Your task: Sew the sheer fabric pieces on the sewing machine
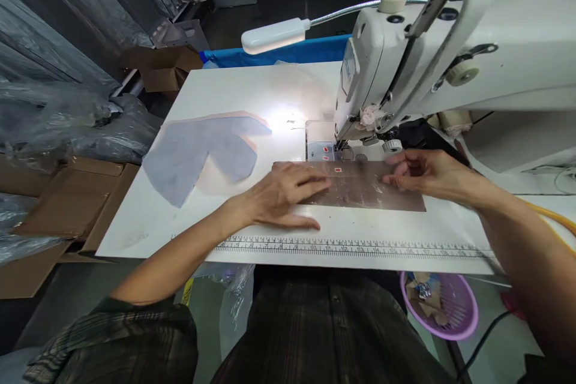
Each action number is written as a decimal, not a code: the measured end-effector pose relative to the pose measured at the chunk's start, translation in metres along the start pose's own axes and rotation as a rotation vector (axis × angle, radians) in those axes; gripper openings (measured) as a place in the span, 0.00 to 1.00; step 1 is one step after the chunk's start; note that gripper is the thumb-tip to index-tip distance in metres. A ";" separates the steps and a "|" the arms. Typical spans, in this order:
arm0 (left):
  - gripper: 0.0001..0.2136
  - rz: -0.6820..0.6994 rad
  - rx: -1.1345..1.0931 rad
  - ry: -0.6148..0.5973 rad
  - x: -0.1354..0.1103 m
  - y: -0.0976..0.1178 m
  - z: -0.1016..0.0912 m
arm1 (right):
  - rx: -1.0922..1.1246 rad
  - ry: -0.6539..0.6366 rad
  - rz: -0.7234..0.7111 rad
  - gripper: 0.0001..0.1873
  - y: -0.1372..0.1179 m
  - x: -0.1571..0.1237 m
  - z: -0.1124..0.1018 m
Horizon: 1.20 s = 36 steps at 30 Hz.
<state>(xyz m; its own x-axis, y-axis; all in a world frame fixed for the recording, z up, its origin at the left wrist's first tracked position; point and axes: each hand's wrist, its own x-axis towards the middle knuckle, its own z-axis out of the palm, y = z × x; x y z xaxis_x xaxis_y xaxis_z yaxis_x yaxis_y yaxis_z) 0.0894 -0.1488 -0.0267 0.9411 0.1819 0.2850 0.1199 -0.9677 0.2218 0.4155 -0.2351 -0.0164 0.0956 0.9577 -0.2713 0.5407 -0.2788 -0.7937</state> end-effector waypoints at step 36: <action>0.36 -1.035 -0.758 0.237 -0.001 -0.003 -0.006 | -0.355 0.100 -0.710 0.20 -0.011 0.023 0.060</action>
<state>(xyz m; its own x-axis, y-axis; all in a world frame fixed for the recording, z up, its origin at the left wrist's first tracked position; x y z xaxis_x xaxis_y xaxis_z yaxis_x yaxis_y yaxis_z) 0.0857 -0.1453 -0.0217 0.4321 0.8806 -0.1945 0.4711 -0.0365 0.8813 0.3616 -0.2145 -0.0465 -0.3058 0.9046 0.2968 0.7327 0.4227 -0.5334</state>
